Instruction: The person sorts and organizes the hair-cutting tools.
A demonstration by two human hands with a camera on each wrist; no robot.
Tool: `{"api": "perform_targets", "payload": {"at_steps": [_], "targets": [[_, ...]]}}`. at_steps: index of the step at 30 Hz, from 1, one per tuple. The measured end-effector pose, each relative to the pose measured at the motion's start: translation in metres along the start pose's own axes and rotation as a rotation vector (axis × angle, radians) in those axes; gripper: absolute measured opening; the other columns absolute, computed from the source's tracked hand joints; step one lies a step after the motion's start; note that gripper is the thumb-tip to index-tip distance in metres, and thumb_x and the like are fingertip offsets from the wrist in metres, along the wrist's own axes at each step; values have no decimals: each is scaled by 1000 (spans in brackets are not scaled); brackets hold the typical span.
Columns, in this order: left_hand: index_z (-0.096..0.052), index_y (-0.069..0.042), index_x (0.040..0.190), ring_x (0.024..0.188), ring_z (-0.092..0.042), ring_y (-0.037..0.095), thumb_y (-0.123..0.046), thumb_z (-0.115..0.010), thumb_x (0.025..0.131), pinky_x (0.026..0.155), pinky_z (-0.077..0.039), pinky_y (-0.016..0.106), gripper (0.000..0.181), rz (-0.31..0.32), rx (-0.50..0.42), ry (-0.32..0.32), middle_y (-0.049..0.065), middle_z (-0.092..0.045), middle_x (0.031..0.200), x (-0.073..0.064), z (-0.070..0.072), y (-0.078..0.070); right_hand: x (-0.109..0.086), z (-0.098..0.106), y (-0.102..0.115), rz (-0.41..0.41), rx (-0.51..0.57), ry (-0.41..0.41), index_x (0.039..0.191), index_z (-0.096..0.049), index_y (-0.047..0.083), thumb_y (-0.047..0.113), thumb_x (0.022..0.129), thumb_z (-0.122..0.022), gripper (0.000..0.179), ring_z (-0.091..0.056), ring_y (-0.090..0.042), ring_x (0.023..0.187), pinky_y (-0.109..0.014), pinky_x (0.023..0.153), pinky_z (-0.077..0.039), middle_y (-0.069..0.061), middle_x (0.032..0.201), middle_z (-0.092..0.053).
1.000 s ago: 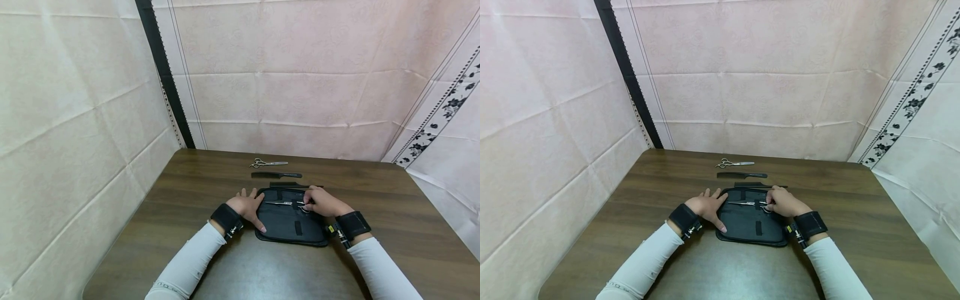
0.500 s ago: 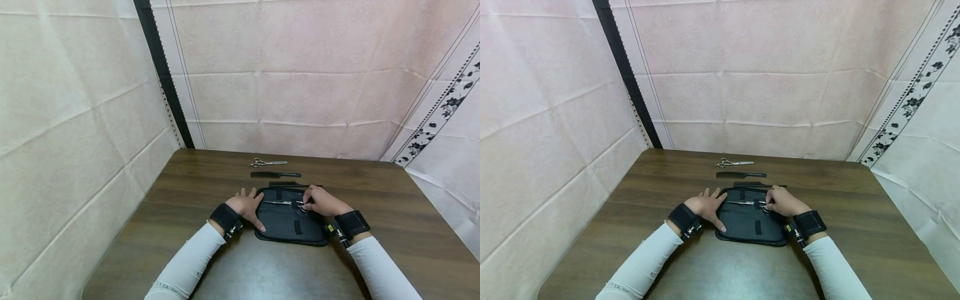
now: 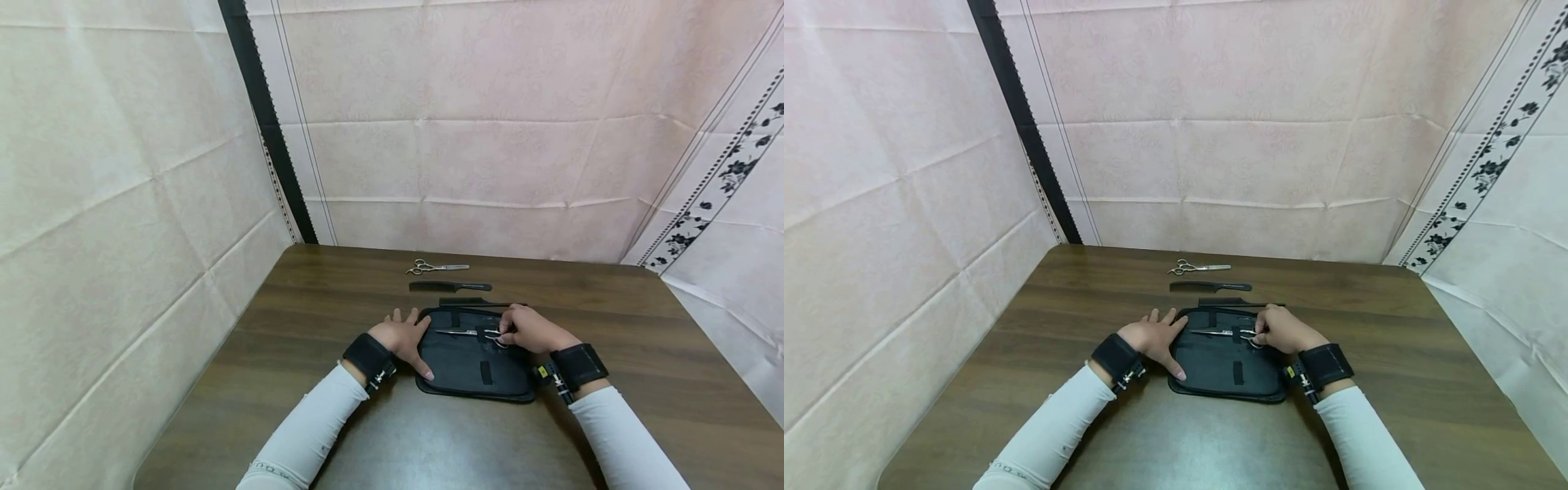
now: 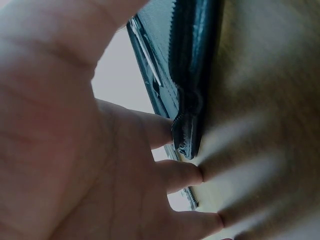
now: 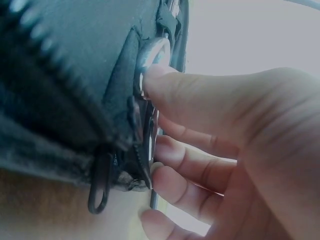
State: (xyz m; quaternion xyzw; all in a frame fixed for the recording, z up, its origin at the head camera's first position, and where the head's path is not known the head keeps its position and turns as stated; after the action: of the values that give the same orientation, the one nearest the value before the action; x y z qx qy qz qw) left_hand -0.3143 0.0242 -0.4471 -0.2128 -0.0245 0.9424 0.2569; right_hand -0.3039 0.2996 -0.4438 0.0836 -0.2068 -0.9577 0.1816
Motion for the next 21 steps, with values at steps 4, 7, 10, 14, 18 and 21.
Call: {"api": "perform_targets", "payload": {"at_steps": [4, 7, 10, 14, 18, 21], "targets": [[-18, -25, 168, 159, -9, 49, -71, -81, 75, 128, -19, 60, 122, -3, 0, 1, 12, -10, 176, 1, -1, 0, -1, 2, 0, -2, 8, 7, 89, -68, 10, 12, 95, -75, 10, -51, -20, 83, -35, 74, -43, -9, 100, -56], [-17, -24, 168, 159, -8, 49, -71, -81, 75, 128, -18, 61, 122, -7, -3, 3, 12, -9, 176, 1, -1, 1, -1, 2, -1, -10, 19, 13, 88, -68, 10, 12, 95, -75, 10, -51, -20, 83, -34, 74, -44, -9, 101, -56], [-17, -24, 168, 159, -8, 49, -71, -81, 75, 128, -19, 61, 122, -8, -1, 4, 12, -9, 176, 1, -1, 1, 0, 2, -2, -15, 27, 20, 88, -68, 10, 12, 95, -75, 10, -52, -20, 83, -34, 74, -44, -9, 102, -57], [-18, -24, 168, 159, -8, 50, -71, -81, 76, 128, -19, 61, 121, -11, -2, 5, 12, -10, 176, 2, 0, 1, 2, 2, -3, -21, 35, 21, 88, -67, 10, 12, 95, -75, 10, -52, -20, 83, -35, 73, -44, -9, 102, -56], [-18, -24, 168, 159, -8, 50, -71, -81, 76, 127, -19, 61, 121, -12, -6, 8, 12, -9, 176, 2, 1, 1, 2, 1, -4, -23, 40, 17, 87, -67, 11, 11, 95, -75, 11, -52, -19, 82, -34, 72, -43, -8, 100, -56], [-17, -24, 168, 159, -8, 50, -70, -81, 76, 127, -19, 61, 122, -14, -7, 10, 12, -9, 176, 1, 1, 0, 1, 1, -4, -10, 41, 14, 86, -68, 10, 10, 94, -75, 11, -52, -19, 81, -32, 70, -43, -8, 99, -56]]}}
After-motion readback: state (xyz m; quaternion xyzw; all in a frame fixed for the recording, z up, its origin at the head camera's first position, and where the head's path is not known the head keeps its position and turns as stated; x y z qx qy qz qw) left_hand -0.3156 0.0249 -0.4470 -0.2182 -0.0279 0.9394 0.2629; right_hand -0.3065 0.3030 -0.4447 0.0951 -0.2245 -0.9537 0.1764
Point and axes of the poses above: each hand's wrist, its own x-axis towards the middle knuckle, its own z-axis out of the back of the hand, y = z × x, the point moved 4 cm from there along x, towards the middle knuckle
